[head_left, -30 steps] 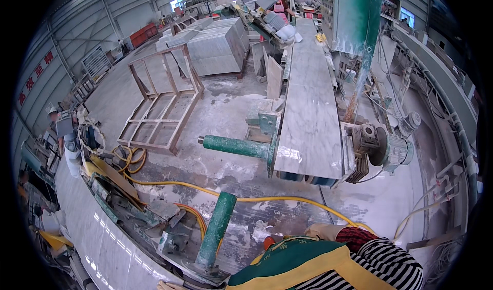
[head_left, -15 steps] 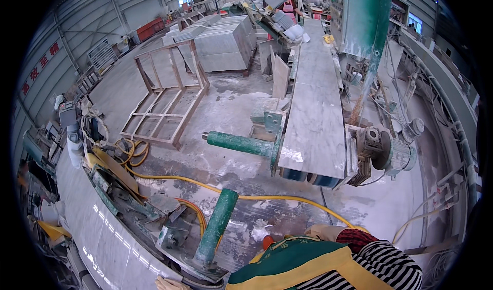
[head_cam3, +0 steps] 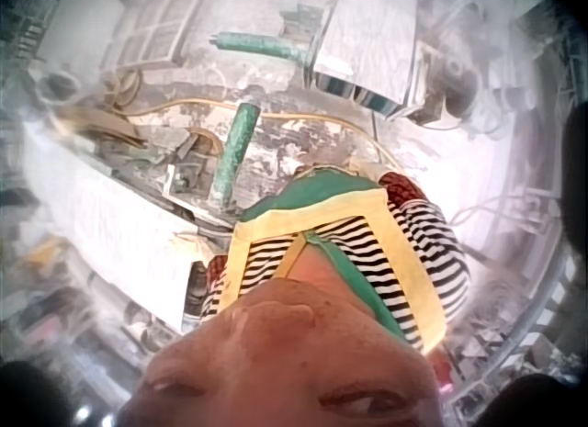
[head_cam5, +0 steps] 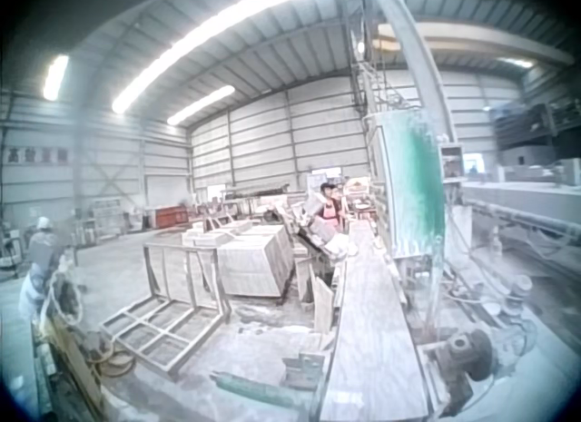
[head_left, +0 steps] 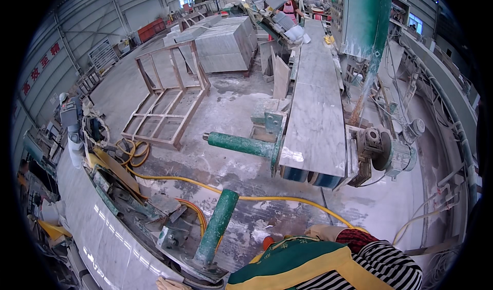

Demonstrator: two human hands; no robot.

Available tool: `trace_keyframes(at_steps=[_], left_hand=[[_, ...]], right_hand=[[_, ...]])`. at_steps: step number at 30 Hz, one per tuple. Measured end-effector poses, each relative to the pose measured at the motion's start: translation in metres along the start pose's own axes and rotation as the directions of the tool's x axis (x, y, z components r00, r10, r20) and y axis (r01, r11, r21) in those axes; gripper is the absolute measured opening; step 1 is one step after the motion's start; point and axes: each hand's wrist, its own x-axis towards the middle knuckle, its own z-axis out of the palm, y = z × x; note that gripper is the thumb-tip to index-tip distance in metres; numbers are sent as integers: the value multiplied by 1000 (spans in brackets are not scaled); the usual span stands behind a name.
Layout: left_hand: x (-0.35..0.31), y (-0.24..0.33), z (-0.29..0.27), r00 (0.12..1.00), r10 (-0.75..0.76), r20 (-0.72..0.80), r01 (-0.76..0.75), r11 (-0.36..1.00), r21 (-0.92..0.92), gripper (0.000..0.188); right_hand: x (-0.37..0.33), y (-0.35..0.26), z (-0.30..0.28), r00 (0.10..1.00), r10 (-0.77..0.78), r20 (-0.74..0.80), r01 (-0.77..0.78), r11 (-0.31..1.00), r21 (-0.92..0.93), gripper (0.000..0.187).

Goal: The person repeatedly picks up large rectangular stone slabs from a conveyor belt and places them onto a nearby stack. The person handles the slabs one at a time, lifting and positioning them carefully.

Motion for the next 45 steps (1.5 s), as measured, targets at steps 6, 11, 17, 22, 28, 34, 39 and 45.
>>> trace_keyframes(at_steps=[6,11,17,22,28,34,39,45], left_hand=[[-26,-44,26,995,-98,13,99,993,-68,37],[-3,-3,26,951,-173,257,197,978,-73,38],[-28,-27,27,943,-238,234,248,969,-14,46],[-26,-32,27,901,-209,380,233,972,-17,62],[-19,-31,24,832,-204,516,213,976,42,69],[-8,-20,11,777,-242,582,233,968,92,71],[-15,-27,7,777,-254,575,214,967,138,70],[-10,-24,4,773,-233,590,225,970,87,71]], right_hand=[[-40,-60,-52,971,-91,223,121,985,-126,51],[-28,-24,-22,994,-59,95,65,996,-56,50],[26,-54,1,979,-123,164,142,984,-110,50],[33,-57,2,975,-131,179,152,982,-108,50],[33,-46,-4,971,-130,200,158,979,-131,49],[31,-26,-2,971,-127,202,156,978,-136,49],[29,-10,6,967,-141,214,176,972,-154,48],[24,12,18,966,-153,209,198,957,-213,48]])
